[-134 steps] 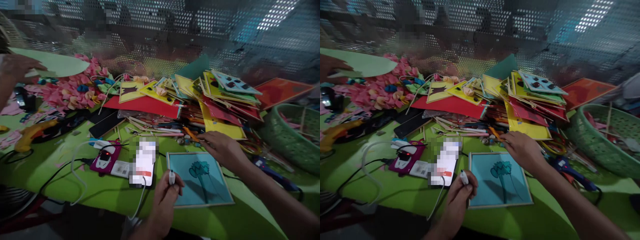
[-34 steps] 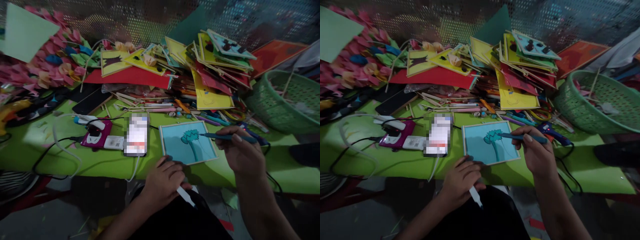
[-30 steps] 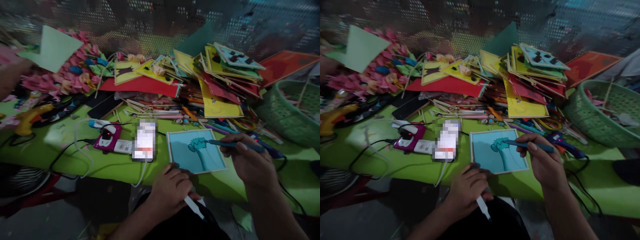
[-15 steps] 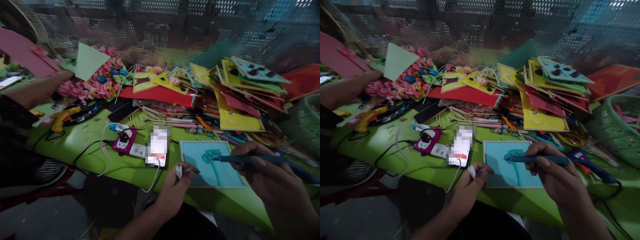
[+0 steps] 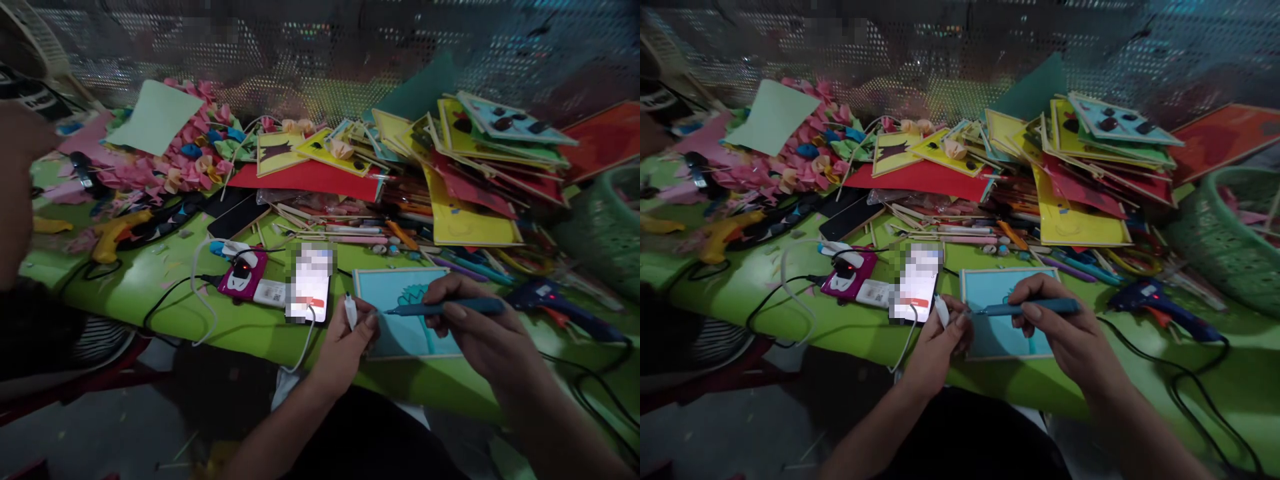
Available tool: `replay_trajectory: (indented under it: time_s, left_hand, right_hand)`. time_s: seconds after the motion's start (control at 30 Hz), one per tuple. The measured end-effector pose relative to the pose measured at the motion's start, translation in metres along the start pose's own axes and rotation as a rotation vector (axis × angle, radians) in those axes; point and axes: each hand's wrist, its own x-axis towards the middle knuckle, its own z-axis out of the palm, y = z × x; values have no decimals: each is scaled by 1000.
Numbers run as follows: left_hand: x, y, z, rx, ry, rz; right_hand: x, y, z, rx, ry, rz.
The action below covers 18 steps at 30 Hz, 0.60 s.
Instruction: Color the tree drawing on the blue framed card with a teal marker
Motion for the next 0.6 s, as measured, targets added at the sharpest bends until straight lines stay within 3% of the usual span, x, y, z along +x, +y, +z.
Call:
replay_trajectory:
  time_s: [0.33,0.6]
  left_hand:
    - [-3,-2,0,182,24,21]
    - [-6,-3,-2,202,30,67]
  right_hand:
    - [-1,11,5,-68,-119,44]
    - [-6,27,16,-53,-80,17]
